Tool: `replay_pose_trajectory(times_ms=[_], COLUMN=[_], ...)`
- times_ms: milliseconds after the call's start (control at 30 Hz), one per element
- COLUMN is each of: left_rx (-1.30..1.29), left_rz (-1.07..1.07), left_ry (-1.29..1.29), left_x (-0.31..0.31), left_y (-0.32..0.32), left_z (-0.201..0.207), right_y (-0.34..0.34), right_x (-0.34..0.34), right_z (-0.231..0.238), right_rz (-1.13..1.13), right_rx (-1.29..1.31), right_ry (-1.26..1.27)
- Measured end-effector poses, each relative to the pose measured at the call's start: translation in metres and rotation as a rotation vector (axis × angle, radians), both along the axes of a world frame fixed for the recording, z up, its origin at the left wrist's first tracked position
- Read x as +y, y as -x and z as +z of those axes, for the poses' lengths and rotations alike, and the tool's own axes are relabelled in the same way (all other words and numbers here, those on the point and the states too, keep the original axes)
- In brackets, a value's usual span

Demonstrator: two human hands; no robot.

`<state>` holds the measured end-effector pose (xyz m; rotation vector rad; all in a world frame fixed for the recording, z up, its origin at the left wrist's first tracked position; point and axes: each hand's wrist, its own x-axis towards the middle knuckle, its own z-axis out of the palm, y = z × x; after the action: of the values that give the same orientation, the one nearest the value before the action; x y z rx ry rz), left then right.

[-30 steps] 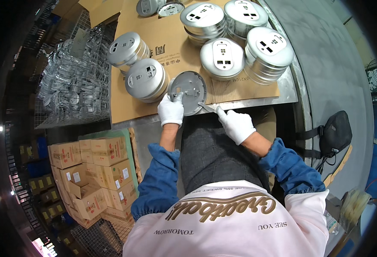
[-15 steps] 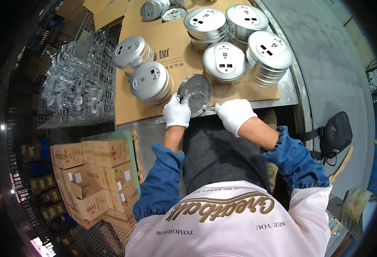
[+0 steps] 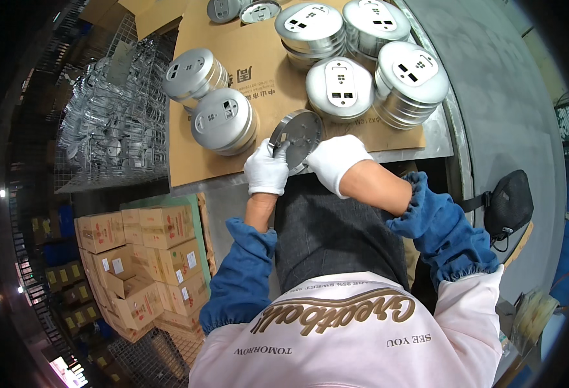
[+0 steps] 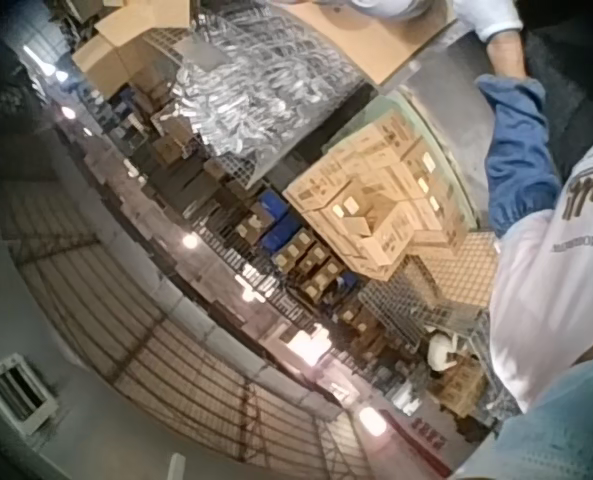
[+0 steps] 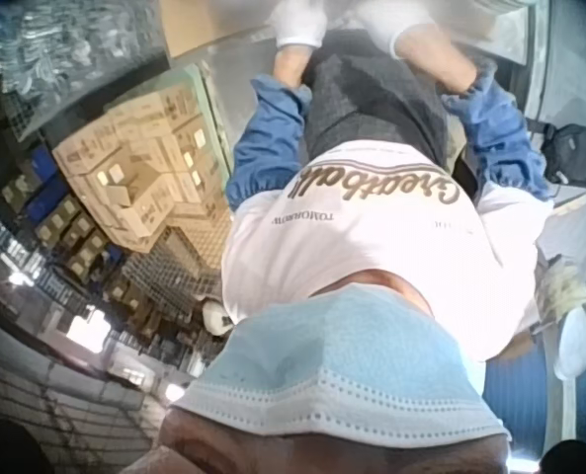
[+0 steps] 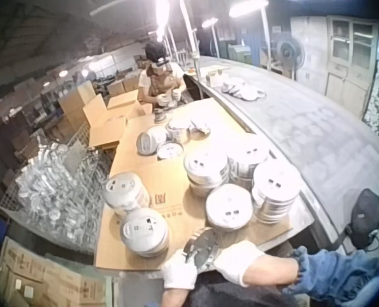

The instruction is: The person deburrs circular metal casings using a handheld scraper tool, scraping around the inner and outer edges of each component before setting it on the table.

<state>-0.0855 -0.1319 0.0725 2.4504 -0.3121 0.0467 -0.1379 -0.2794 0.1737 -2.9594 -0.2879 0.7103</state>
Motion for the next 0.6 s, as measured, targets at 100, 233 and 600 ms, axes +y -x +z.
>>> replay_pose_trajectory(times_ms=[100,233,600], left_rx=[-0.021,-0.013,0.155], left_rz=[-0.019,0.010,0.231], left_ry=[0.050,0.112,0.311], left_x=[0.003,0.005,0.008], left_y=[0.000,-0.001,0.005], left_z=[-0.003,-0.005,-0.023], right_y=[-0.009,-0.006,0.085], right_x=[0.002,0.001,0.002], right_z=[0.000,0.004,-0.113], right_rz=[0.037,0.043,-0.183], right_rx=[0.013,0.023,-0.412], right_ry=[-0.008,-0.034,-0.060])
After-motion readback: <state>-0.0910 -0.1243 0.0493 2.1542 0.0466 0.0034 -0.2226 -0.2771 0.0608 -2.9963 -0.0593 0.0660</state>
